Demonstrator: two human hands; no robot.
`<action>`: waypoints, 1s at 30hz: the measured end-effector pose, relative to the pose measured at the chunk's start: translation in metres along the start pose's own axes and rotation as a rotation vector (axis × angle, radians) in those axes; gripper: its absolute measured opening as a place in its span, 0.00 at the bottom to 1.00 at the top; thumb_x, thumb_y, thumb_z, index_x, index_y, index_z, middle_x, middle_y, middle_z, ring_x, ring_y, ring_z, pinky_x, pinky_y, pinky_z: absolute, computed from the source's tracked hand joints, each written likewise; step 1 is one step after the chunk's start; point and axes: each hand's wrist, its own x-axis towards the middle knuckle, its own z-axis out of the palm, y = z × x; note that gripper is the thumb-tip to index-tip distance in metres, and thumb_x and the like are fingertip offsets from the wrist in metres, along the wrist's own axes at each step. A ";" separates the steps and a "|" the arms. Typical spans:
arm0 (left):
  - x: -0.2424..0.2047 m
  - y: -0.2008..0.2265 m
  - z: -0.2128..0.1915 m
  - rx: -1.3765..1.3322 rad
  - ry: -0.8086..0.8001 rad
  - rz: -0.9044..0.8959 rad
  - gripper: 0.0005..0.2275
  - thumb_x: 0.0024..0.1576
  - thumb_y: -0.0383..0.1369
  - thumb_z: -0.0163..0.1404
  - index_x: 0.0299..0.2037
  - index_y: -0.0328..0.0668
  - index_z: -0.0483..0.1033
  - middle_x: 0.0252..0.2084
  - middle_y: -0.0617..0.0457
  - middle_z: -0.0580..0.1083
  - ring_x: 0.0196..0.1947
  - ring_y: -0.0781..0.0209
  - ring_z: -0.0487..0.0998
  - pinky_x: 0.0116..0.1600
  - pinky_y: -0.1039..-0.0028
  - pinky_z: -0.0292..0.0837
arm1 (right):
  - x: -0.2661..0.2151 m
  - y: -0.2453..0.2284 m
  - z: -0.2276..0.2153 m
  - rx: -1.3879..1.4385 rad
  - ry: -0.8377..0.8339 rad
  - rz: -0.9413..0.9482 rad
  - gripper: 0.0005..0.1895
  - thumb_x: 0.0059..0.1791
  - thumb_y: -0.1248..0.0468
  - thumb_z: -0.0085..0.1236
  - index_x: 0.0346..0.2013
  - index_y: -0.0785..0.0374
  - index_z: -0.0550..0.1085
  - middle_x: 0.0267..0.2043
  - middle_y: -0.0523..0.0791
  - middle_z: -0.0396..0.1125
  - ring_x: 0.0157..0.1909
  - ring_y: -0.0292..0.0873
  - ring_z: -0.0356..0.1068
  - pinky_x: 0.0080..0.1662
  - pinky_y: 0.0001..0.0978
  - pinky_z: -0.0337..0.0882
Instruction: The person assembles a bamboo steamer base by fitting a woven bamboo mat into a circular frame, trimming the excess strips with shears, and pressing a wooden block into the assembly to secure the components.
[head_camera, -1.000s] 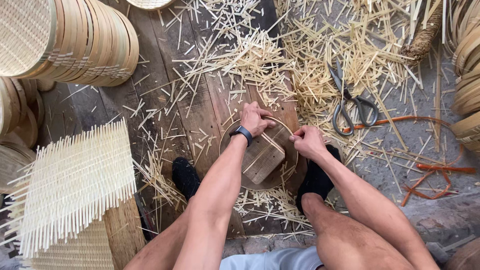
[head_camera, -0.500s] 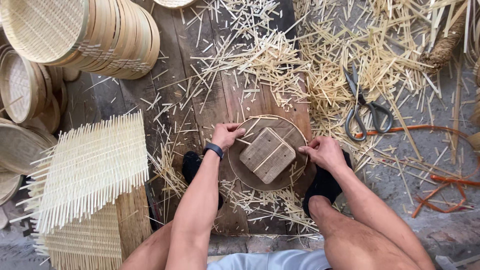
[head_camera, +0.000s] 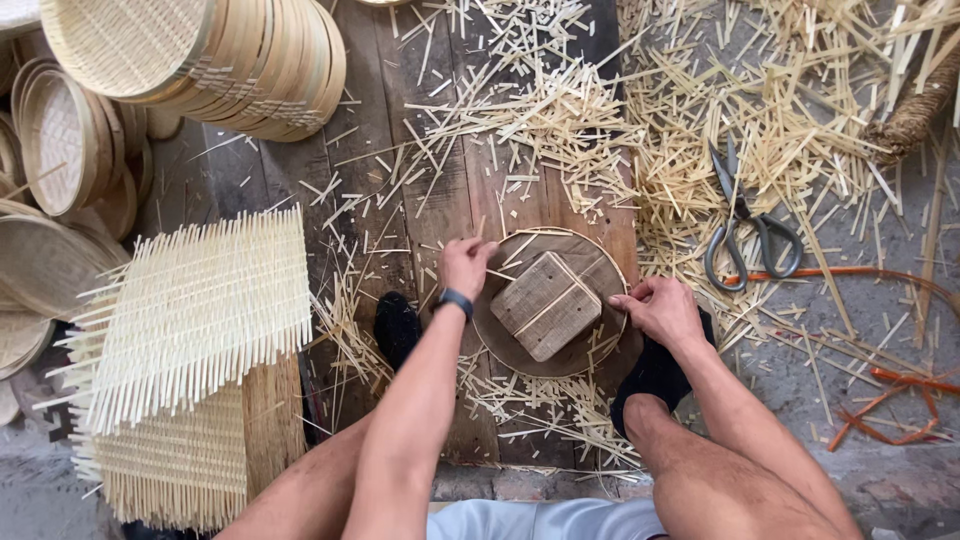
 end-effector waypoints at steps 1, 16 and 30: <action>-0.017 -0.009 -0.005 0.000 0.070 -0.044 0.15 0.54 0.43 0.63 0.42 0.40 0.85 0.39 0.43 0.80 0.38 0.50 0.81 0.44 0.63 0.76 | -0.001 0.000 0.001 -0.046 0.010 -0.009 0.24 0.40 0.44 0.71 0.33 0.64 0.83 0.29 0.52 0.76 0.36 0.50 0.78 0.44 0.42 0.75; -0.090 -0.047 -0.007 -0.279 -0.299 -0.465 0.14 0.57 0.39 0.62 0.38 0.33 0.86 0.30 0.51 0.81 0.27 0.64 0.74 0.34 0.70 0.69 | 0.011 0.028 0.019 0.319 0.025 0.062 0.19 0.44 0.58 0.72 0.37 0.70 0.77 0.27 0.50 0.75 0.25 0.40 0.73 0.31 0.32 0.71; -0.149 -0.009 0.025 -1.237 -0.409 -0.819 0.08 0.57 0.26 0.53 0.45 0.37 0.71 0.46 0.42 0.76 0.36 0.48 0.84 0.41 0.54 0.84 | -0.002 0.021 0.021 0.823 -0.233 0.142 0.13 0.50 0.65 0.61 0.40 0.76 0.77 0.35 0.50 0.74 0.33 0.43 0.76 0.36 0.36 0.82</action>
